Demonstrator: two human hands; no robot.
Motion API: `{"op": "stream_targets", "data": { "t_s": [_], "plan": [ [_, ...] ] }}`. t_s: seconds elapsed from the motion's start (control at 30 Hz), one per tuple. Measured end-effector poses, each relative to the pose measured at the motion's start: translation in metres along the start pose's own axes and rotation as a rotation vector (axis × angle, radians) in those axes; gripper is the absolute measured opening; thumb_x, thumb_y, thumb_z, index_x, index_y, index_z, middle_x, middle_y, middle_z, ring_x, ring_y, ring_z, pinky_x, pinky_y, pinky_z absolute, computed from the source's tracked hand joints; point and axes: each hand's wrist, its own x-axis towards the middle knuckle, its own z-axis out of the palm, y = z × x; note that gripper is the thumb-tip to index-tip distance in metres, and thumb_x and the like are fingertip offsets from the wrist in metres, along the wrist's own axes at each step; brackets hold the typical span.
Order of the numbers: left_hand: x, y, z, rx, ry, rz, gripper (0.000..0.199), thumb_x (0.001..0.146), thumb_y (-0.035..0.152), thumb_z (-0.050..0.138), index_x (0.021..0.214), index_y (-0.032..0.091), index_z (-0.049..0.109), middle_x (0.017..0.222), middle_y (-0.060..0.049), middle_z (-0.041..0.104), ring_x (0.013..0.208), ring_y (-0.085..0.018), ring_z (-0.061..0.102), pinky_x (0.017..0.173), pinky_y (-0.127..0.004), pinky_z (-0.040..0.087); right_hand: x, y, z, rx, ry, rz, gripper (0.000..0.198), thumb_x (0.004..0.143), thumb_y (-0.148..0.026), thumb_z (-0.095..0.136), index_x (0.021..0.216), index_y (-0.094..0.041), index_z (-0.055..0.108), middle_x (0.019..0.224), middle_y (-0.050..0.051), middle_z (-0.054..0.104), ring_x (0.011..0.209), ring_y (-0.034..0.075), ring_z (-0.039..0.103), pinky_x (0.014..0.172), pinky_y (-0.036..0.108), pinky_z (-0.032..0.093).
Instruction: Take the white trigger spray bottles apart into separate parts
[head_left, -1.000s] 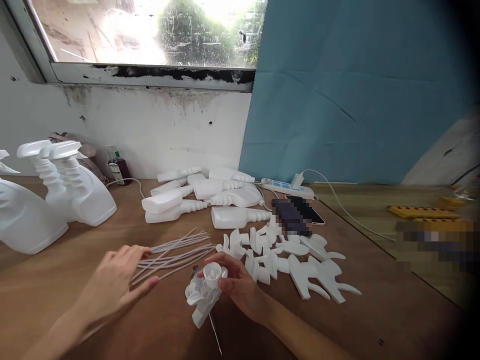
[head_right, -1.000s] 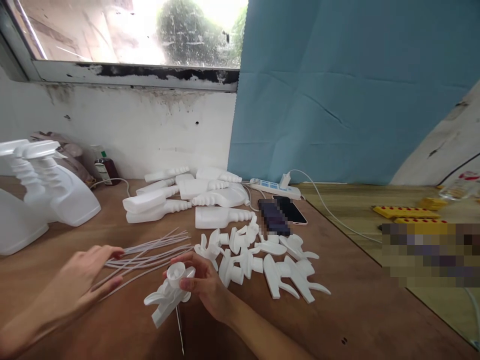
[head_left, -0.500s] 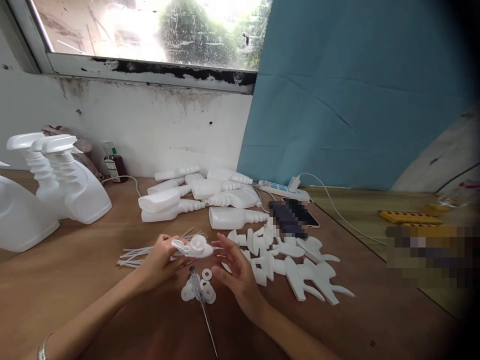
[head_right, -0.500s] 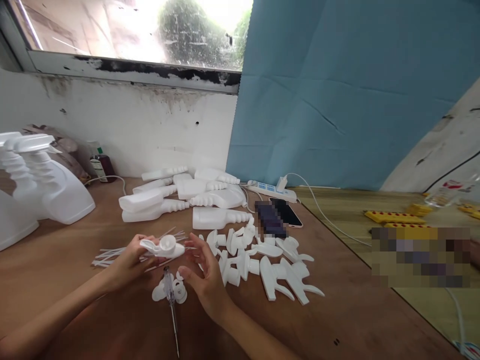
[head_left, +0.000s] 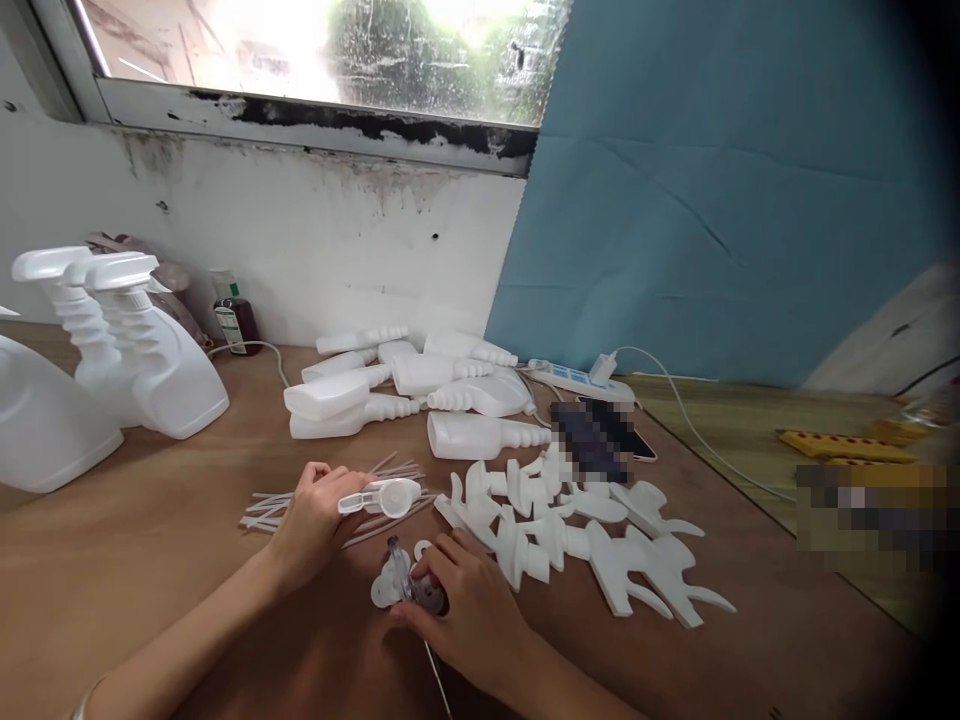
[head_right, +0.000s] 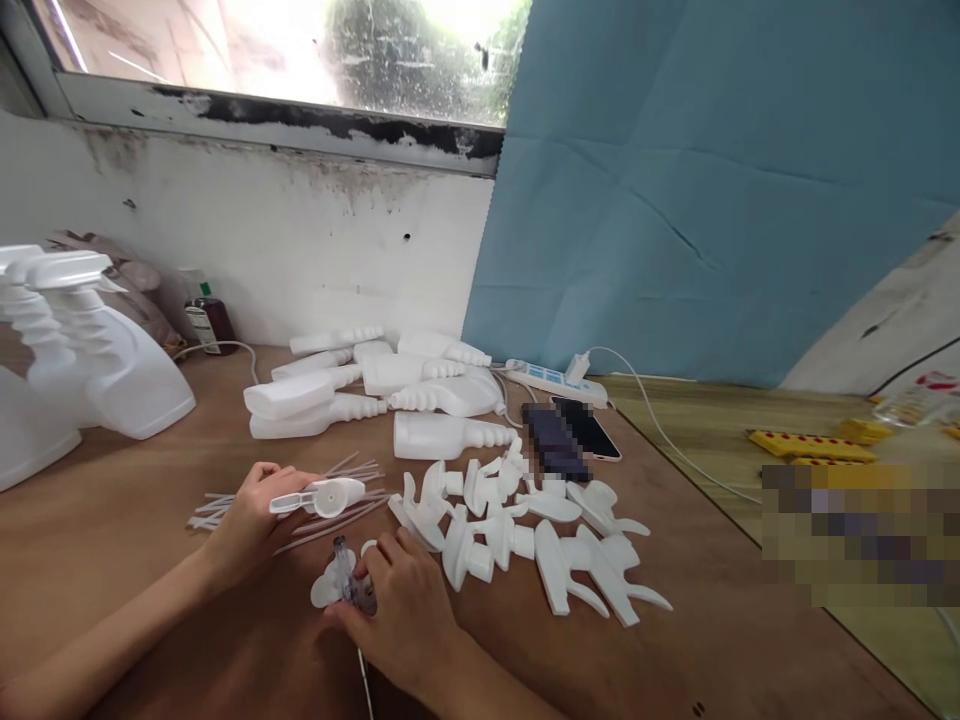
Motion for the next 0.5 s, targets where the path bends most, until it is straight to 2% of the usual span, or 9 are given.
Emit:
{"op": "stream_targets", "data": {
  "t_s": [0.13,0.27,0.4,0.5],
  "plan": [
    [-0.001,-0.001,0.000,0.026,0.046,0.023,0.031,0.092,0.033,0.029,0.097,0.017,0.056,0.087,-0.003,0.066,0.072,-0.016,0.055,0.072,-0.033,0.028,0.002,0.002,-0.002,0.074,-0.030,0.028,0.008,0.069,-0.016,0.062,0.066,-0.019,0.055,0.070,0.001,0.057,0.071,0.017,0.052,0.061,0.027,0.040],
    [-0.002,-0.004,0.000,0.057,0.078,-0.017,0.026,0.091,0.030,0.034,0.099,0.018,0.056,0.089,-0.003,0.066,0.074,-0.015,0.056,0.073,-0.032,0.028,0.004,0.003,-0.005,0.131,0.022,-0.026,0.005,0.070,-0.014,0.058,0.068,-0.018,0.055,0.068,0.001,0.055,0.065,0.015,0.051,0.057,0.025,0.040],
    [-0.002,-0.006,-0.001,0.071,0.102,-0.042,0.024,0.090,0.028,0.036,0.100,0.018,0.055,0.089,-0.003,0.065,0.073,-0.015,0.055,0.073,-0.032,0.028,0.003,0.000,-0.012,0.292,0.079,-0.225,0.001,0.072,-0.018,0.055,0.073,-0.018,0.054,0.067,0.001,0.055,0.057,0.012,0.049,0.050,0.022,0.039],
    [-0.001,-0.006,0.000,0.096,0.105,-0.018,0.023,0.090,0.028,0.037,0.099,0.018,0.056,0.089,-0.003,0.066,0.073,-0.015,0.055,0.072,-0.032,0.028,0.000,-0.001,-0.019,0.386,0.219,-0.433,0.006,0.077,-0.019,0.053,0.083,-0.019,0.053,0.067,0.001,0.059,0.054,0.011,0.050,0.049,0.022,0.042]
  ]
}}
